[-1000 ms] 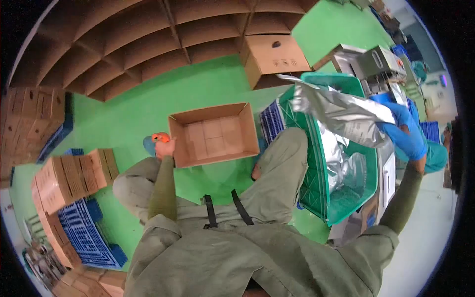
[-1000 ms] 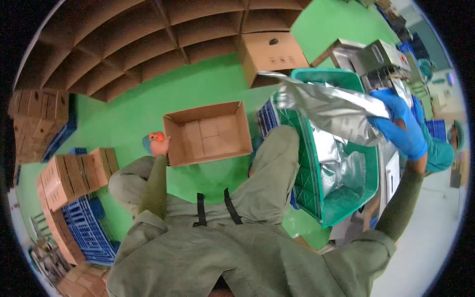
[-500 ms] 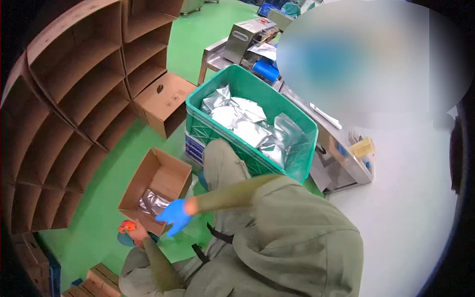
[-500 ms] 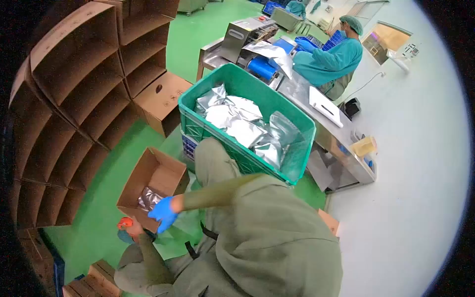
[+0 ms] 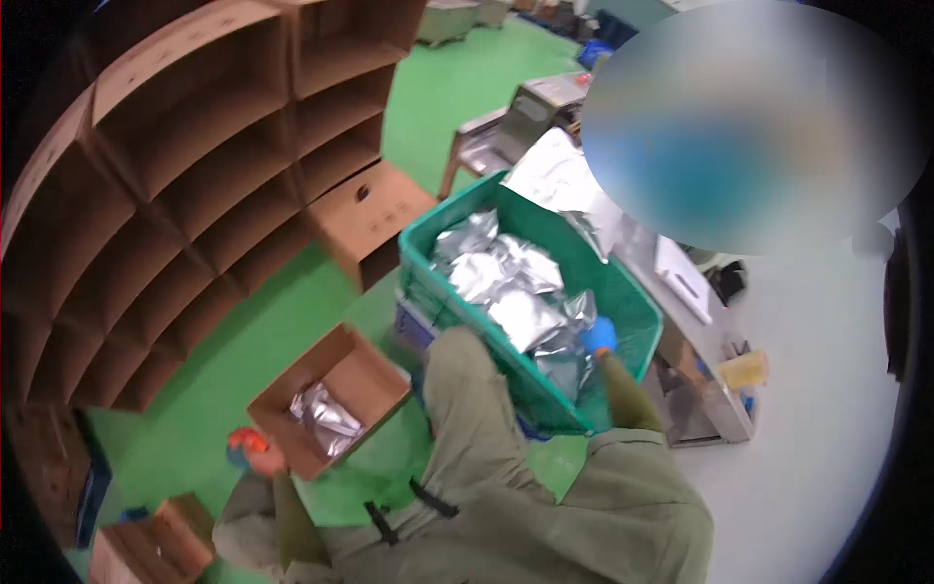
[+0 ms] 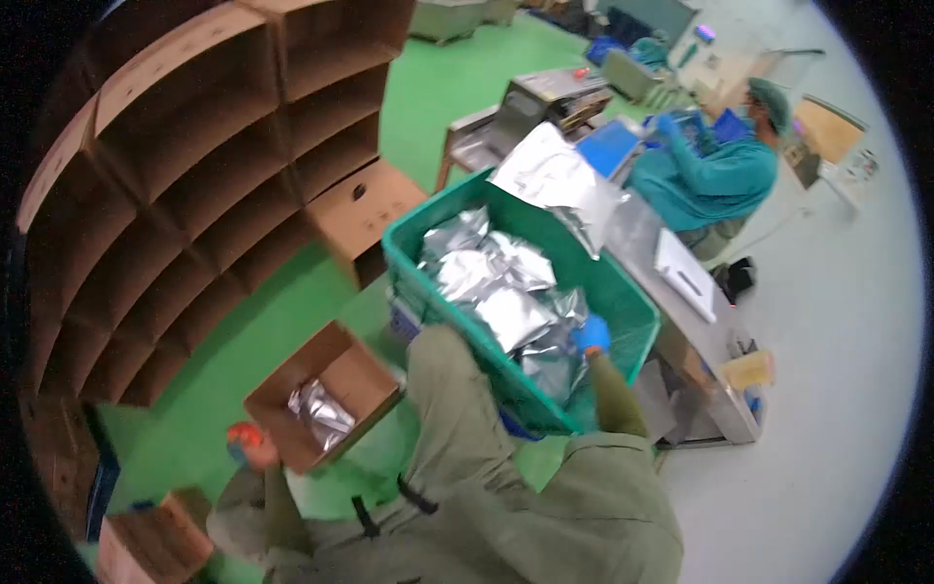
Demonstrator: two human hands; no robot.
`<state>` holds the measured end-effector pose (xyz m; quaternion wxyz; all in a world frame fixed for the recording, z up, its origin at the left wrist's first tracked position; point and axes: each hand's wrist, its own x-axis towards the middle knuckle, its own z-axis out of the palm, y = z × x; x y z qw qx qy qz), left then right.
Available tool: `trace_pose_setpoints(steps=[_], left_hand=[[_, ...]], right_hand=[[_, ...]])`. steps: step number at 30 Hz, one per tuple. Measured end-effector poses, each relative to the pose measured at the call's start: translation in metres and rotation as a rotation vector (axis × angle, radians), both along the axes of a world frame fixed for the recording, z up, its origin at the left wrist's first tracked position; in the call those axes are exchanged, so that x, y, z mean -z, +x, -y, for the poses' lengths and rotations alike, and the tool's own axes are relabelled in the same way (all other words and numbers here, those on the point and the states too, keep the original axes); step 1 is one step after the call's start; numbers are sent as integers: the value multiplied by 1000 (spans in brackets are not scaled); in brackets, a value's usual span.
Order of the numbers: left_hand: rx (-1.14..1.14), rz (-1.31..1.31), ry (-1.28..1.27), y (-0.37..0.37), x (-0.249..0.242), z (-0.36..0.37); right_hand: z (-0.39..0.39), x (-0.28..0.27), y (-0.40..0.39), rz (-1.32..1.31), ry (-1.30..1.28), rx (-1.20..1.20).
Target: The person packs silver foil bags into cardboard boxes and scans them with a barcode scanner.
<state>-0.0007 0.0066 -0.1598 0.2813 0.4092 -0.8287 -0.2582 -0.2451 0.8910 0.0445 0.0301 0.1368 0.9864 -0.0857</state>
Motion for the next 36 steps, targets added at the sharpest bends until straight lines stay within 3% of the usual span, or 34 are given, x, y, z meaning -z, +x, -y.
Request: trace_pose_setpoints(steps=[1,2,4,5,6,7,8,11,13,15,18,20,21,22,23,24,26,28,29,31,33,35,36], left_hand=[[34,-5,-10,4,13,5],[60,-9,-7,5,22,11],[94,-19,-103,0,13,5],[75,-33,3,2,11,3],[50,-49,108,3,8,1],[20,-64,210,3,1,-2],[-82,162,26,-7,-33,-19],[-152,113,81,-7,-30,-23],[-155,99,12,-8,-50,-33],[-176,74,-21,-9,-56,-37],[-173,27,46,-8,-16,-24],[-80,-3,208,0,49,3],[-140,-55,-62,8,69,13],[-166,-94,-110,3,59,7],[-147,-112,-93,1,47,4],[-123,-115,-44,-3,33,-3],[-86,-94,45,-3,19,-14],[-62,-71,84,-5,6,-17],[-60,-66,89,-6,0,-21],[-75,-66,90,-5,-7,-23],[-134,-173,-71,-3,30,-20],[-185,-178,-68,-2,31,-18],[-208,-162,-47,1,29,-18]], right_hand=[[31,-43,1,-57,51,-24],[26,-59,-5,-71,52,-222],[80,-168,8,-122,34,-470],[120,-235,13,128,-64,-447],[134,-267,21,-79,-335,-638],[176,-336,32,209,-435,-582],[145,-333,35,7,-532,-661],[254,-407,42,185,-597,-689],[329,-395,24,306,-645,-813],[407,-346,-4,393,-732,-1029],[511,-200,-36,247,-814,-1481],[540,-124,-5,368,-217,-1442],[554,-86,9,432,94,-1452],[541,-89,22,467,271,-1663],[512,-45,29,237,-148,-1764],[489,-54,51,94,-316,-1662],[458,-137,60,-11,-565,-1340],[395,-201,44,-293,-467,-955],[347,-185,34,-583,-404,-677],[233,-166,6,-451,-335,-263],[133,-103,3,-260,-81,-236],[127,-65,-9,-188,-328,-395],[141,-50,-13,-410,-389,-413]])
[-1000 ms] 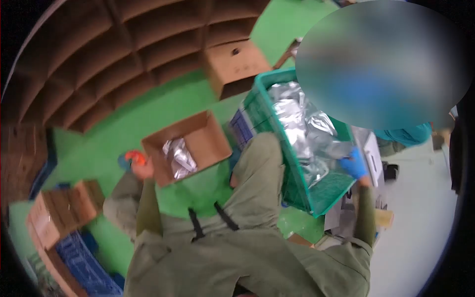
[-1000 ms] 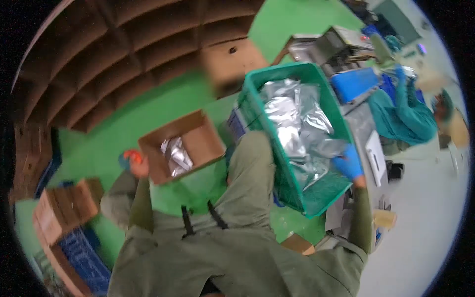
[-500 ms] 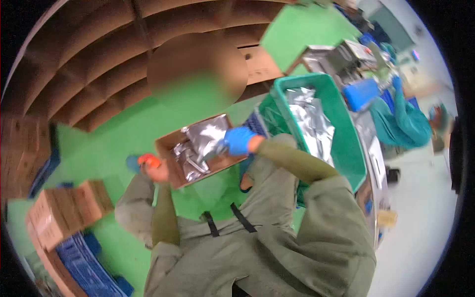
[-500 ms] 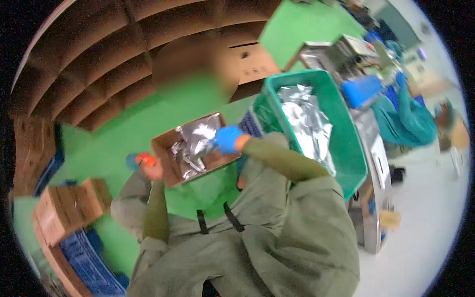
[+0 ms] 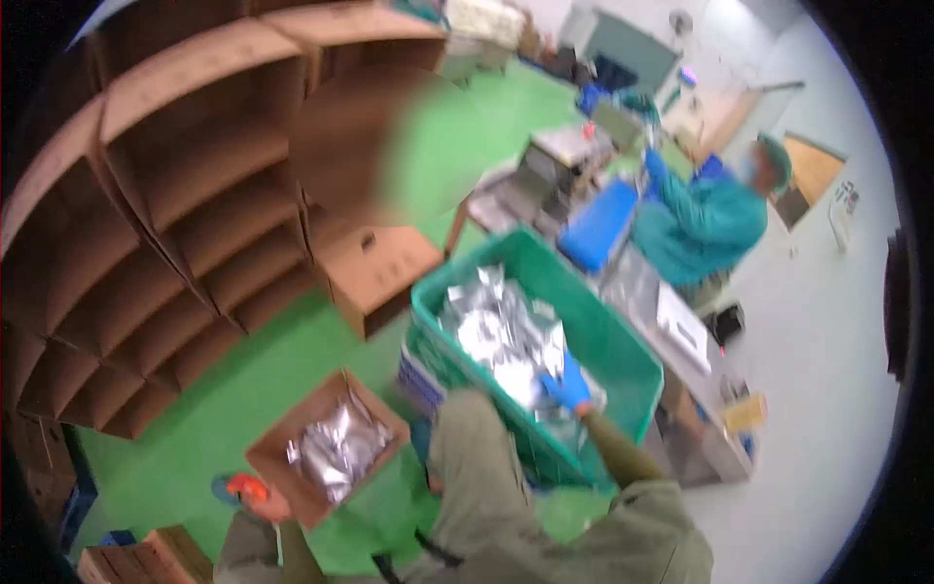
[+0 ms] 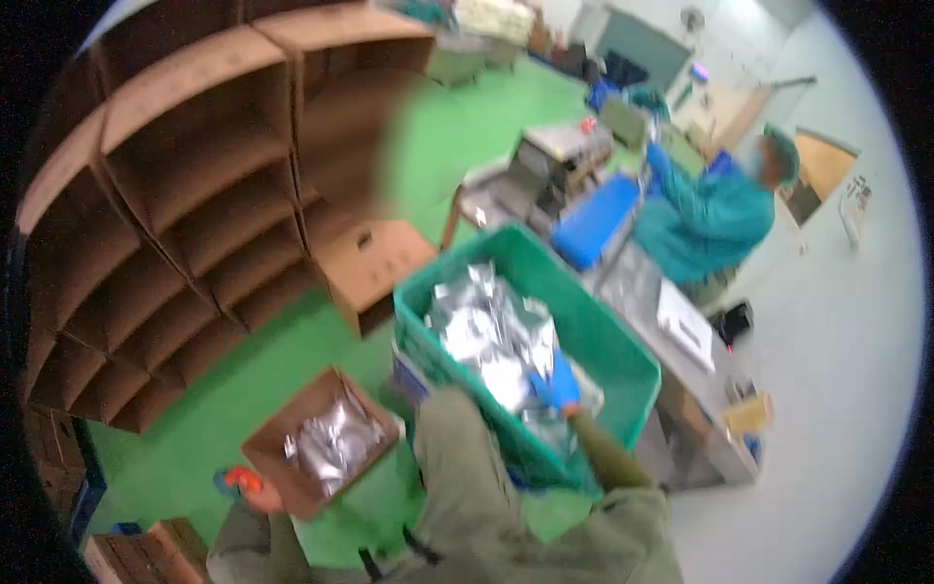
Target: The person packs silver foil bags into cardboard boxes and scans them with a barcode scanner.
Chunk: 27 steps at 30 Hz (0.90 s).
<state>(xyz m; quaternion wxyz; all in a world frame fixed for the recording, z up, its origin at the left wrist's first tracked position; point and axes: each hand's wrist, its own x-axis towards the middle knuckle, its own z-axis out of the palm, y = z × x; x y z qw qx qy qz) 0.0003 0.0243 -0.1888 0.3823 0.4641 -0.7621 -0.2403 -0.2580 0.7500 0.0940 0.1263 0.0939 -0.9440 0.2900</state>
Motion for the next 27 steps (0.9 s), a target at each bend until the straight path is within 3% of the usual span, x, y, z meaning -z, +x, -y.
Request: trace_pose_setpoints(steps=[1,3,4,6,7,8,9,11,13,14,16,18,19,20,21,24,27], left_hand=[[-13,-3,13,-2,-7,-4],[-6,-15,2,-5,-3,1],[33,-9,-54,-2,25,18],[109,2,-167,2,69,47],[99,41,-156,-21,27,23],[119,19,-149,-27,-8,-5],[130,20,-134,-17,-37,-32],[103,86,-75,40,-73,-90],[26,163,-39,89,-87,-109],[-10,159,-45,77,-83,-94],[-40,52,-89,-10,-64,-32],[-62,-1,176,-10,-93,-38],[-31,13,253,-6,-97,-38],[8,22,328,-6,-98,-36],[-9,-14,165,-8,-71,-29],[-11,-30,-93,-8,-61,-31],[57,-179,72,-8,-28,-23]], right_hand=[[17,-5,-4,179,92,366],[-1,1,-27,290,207,426],[-22,6,-40,117,209,293],[-33,-34,-67,51,-15,-59],[-28,-63,-79,165,140,-65],[-20,-94,-82,97,347,-101],[12,-160,-70,188,385,-180],[93,-274,-36,471,582,-77],[138,-319,-38,300,383,-645],[187,-350,-18,562,230,-558],[246,-379,-13,611,523,-638],[289,-363,-21,451,674,-734],[333,-347,-30,451,619,-1042],[366,-330,-35,553,784,-918],[412,-301,-39,671,770,-949],[497,-162,-18,586,661,-1225],[550,-17,82,660,599,-1177]])
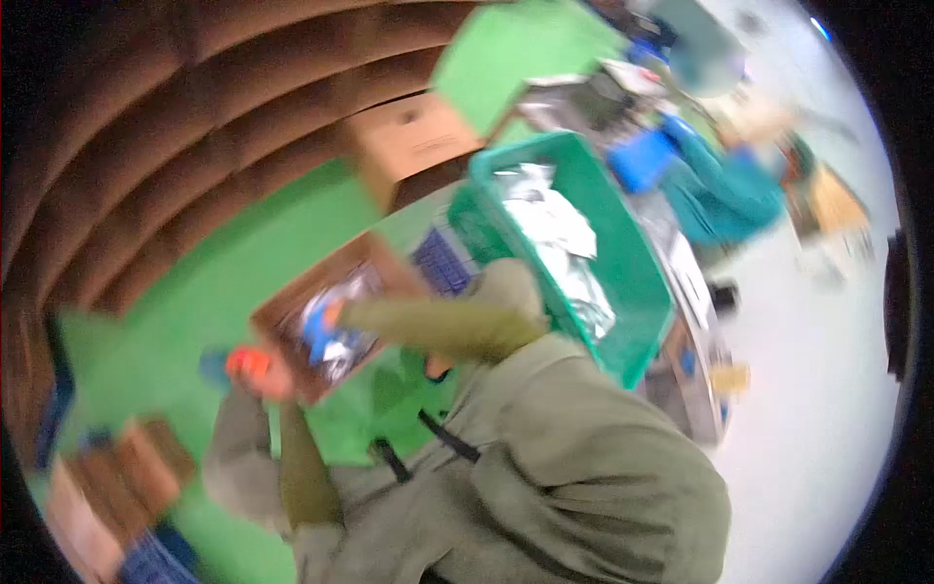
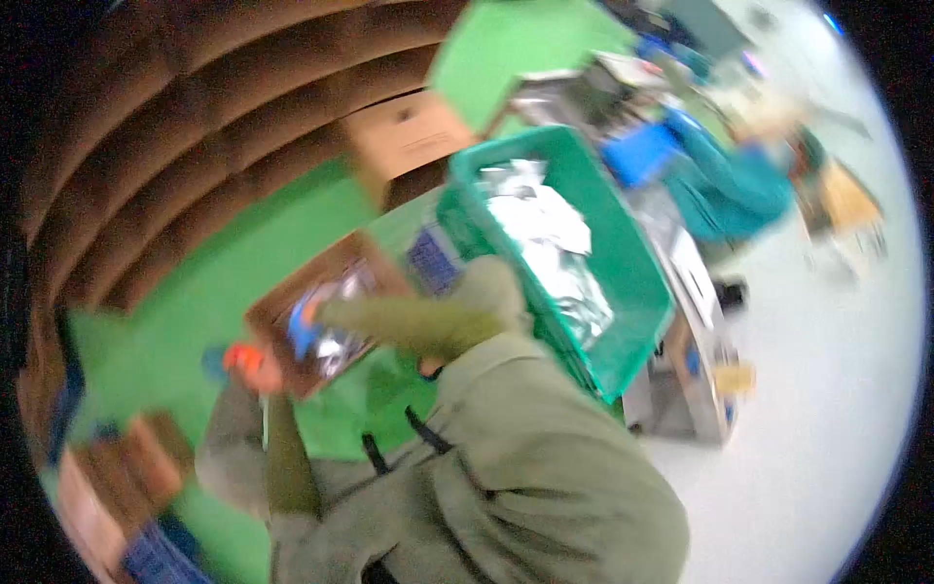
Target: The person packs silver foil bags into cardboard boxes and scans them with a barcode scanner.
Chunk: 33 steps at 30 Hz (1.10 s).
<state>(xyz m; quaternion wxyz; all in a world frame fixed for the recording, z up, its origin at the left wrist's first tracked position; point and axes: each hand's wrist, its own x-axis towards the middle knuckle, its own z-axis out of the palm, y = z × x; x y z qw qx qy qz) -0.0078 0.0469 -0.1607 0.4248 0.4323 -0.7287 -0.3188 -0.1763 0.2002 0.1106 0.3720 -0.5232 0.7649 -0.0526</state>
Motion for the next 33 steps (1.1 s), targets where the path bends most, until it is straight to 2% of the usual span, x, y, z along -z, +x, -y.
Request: trace_pose_setpoints(steps=[2,3,4,6,7,8,9,10,11,12,13,14,15,16,17,19,20,21,22,23,24,25,27,28,30,31,32,33], left_hand=[[28,-203,359,-21,-20,0],[-25,-410,629,-20,-28,0],[137,155,193,6,-37,-4],[122,277,113,6,-43,-7],[120,336,65,3,-44,-5],[171,267,156,7,-38,4],[205,273,162,6,-31,9],[229,280,167,4,-28,13],[244,285,172,3,-28,13],[217,296,188,1,-29,10],[178,303,201,1,-27,10],[138,309,215,1,-27,10],[212,228,209,13,30,41],[289,147,209,22,77,69],[235,178,135,23,64,63],[95,188,-2,17,57,44],[34,157,-72,13,57,40],[-36,116,-172,8,71,42],[-120,40,-340,4,96,48],[-175,74,-348,6,94,51],[-98,16,-233,8,91,44],[2,172,131,10,21,21],[-90,216,-21,-2,-5,5],[-122,234,-99,-4,-14,-1],[-28,199,105,-2,-38,-5],[23,178,207,-1,-51,-8],[3,260,193,-2,-71,-15],[-2,216,196,-2,-66,-14]], right_hand=[[-21,22,37,269,9,50],[-44,5,44,361,-52,133],[-83,-16,47,136,-177,220],[-180,-90,12,-27,-519,565],[-222,-131,-3,-60,-654,902],[-284,-122,-27,-111,-796,1115],[-360,-106,-52,-565,-671,1228],[-422,-103,-66,-653,-586,1318],[-474,-81,-71,-729,-224,1239],[-497,-63,-75,-526,-100,1307],[-505,-34,-76,-512,-26,1338],[-505,-1,-75,-498,40,1359],[-498,17,-78,-479,107,1370],[-496,10,-83,-333,44,1441],[-517,51,-98,-479,-118,1346],[-485,-29,-110,-361,228,1101],[-489,-42,-115,-530,50,1023],[-473,-76,-114,-677,-64,1066],[-483,-86,-128,-915,-164,932],[-447,-167,-115,-630,-157,1039],[-438,-207,-108,-590,-236,1055],[-436,-238,-105,-400,-319,1091],[-375,-309,-71,-156,-613,1127],[-348,-321,-63,-60,-601,1115],[-298,-332,-46,121,-590,1099],[-270,-321,-45,314,-502,1059],[-247,-290,-52,445,-408,1006],[-220,-251,-53,512,-367,952]])
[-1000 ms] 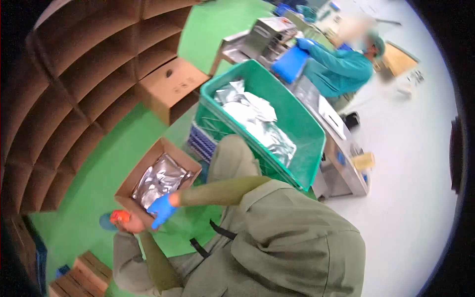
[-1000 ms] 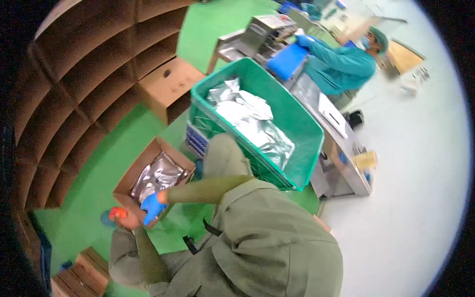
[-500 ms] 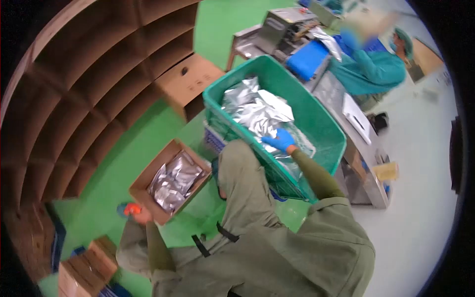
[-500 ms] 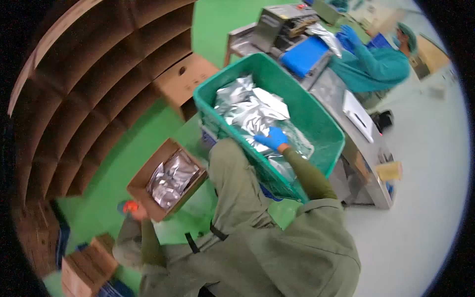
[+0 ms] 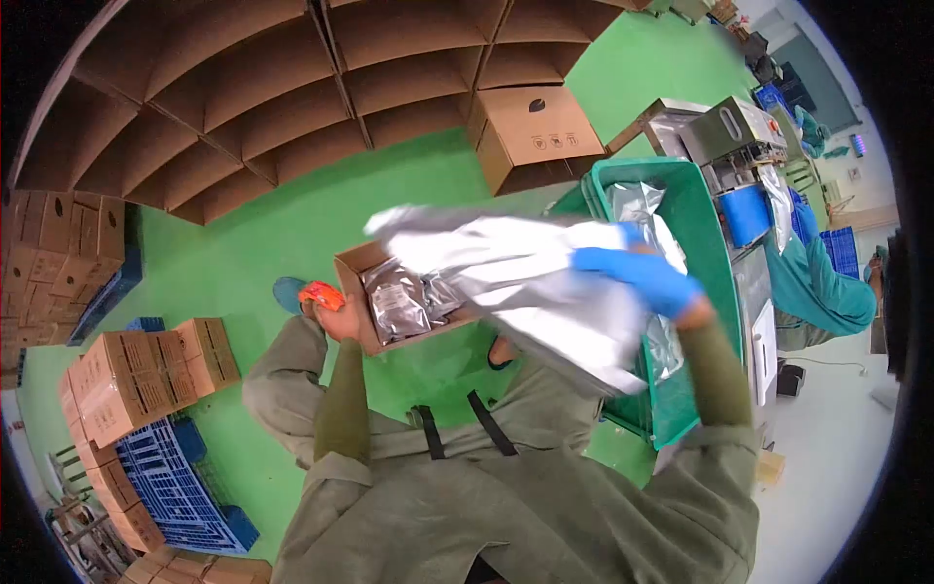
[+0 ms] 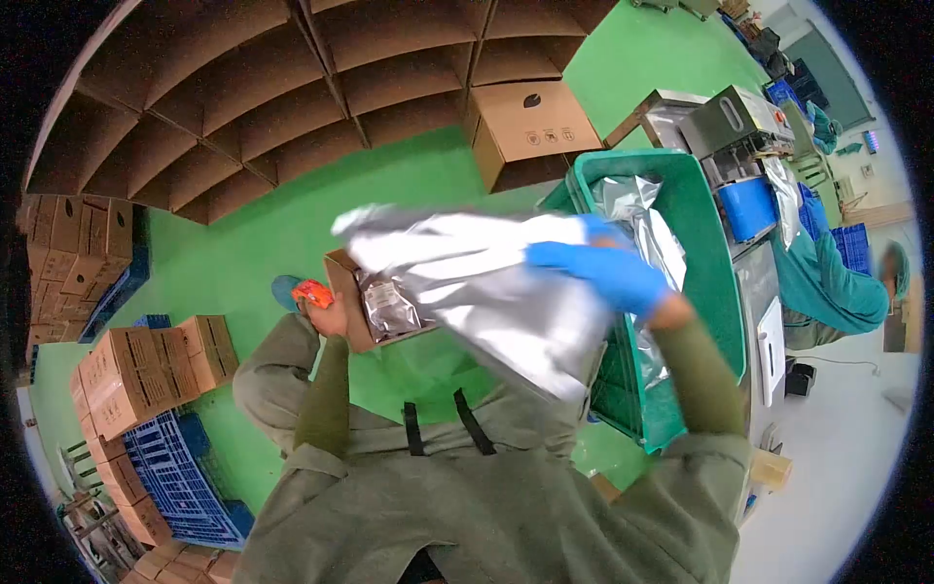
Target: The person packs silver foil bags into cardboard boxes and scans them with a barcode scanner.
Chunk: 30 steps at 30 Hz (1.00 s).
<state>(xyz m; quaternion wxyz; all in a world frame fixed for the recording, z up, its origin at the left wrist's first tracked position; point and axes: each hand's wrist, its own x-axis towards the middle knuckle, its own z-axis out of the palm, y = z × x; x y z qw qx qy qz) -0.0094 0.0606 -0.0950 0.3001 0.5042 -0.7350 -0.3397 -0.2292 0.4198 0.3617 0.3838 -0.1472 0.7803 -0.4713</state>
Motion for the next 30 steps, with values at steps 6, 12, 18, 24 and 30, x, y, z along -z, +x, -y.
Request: trace_pose_setpoints(steps=[6,12,18,24,30], left_hand=[[-254,84,-390,-3,105,24],[38,-154,-29,5,91,34],[100,20,67,12,57,26],[149,3,83,17,63,34],[79,72,19,10,46,25]], right_hand=[[95,256,10,-549,506,-363],[-9,175,29,-956,-4,-64],[-267,179,-57,-1236,752,498],[-188,233,-107,-697,262,567],[-88,404,-230,-435,110,1143]])
